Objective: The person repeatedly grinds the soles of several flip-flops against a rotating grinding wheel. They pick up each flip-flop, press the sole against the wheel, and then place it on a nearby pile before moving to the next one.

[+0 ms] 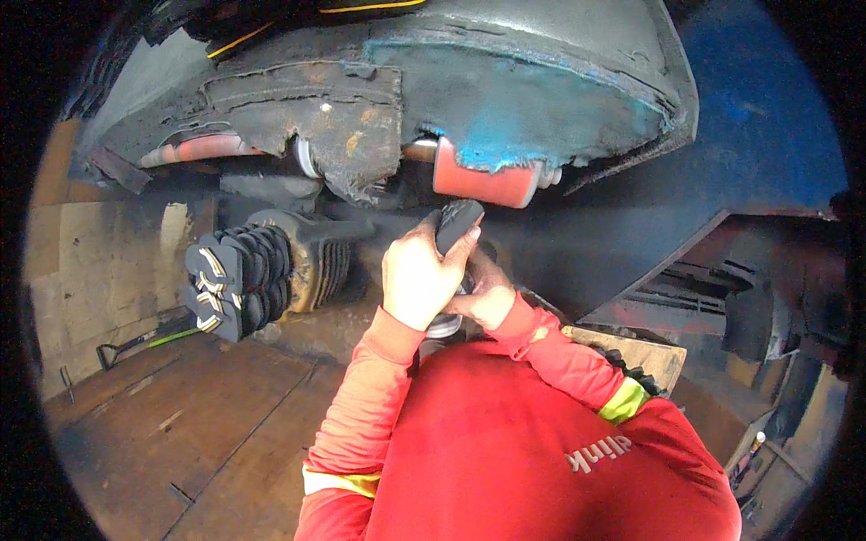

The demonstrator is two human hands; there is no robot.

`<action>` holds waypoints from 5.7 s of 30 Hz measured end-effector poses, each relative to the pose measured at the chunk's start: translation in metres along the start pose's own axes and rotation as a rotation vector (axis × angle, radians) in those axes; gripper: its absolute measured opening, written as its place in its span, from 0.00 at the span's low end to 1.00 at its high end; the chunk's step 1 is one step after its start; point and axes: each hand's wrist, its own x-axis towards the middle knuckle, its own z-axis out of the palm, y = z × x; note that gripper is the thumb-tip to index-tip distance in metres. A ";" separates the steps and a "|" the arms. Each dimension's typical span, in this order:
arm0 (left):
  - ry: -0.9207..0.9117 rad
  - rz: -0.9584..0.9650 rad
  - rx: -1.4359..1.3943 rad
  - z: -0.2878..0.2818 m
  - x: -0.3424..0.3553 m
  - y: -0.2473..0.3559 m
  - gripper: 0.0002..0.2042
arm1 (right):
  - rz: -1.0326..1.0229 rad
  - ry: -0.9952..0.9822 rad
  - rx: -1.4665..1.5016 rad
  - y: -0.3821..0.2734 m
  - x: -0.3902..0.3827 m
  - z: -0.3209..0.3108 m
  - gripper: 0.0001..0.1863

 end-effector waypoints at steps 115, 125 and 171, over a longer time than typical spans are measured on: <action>0.119 0.155 -0.168 0.005 -0.017 -0.018 0.23 | -0.375 0.081 -0.962 -0.002 0.004 -0.008 0.39; 0.065 0.054 0.092 0.019 0.009 -0.008 0.20 | -0.231 0.075 -0.561 0.001 0.006 -0.013 0.35; -0.009 0.104 0.026 0.018 0.010 0.006 0.16 | -0.327 0.121 -0.868 -0.004 0.000 -0.017 0.38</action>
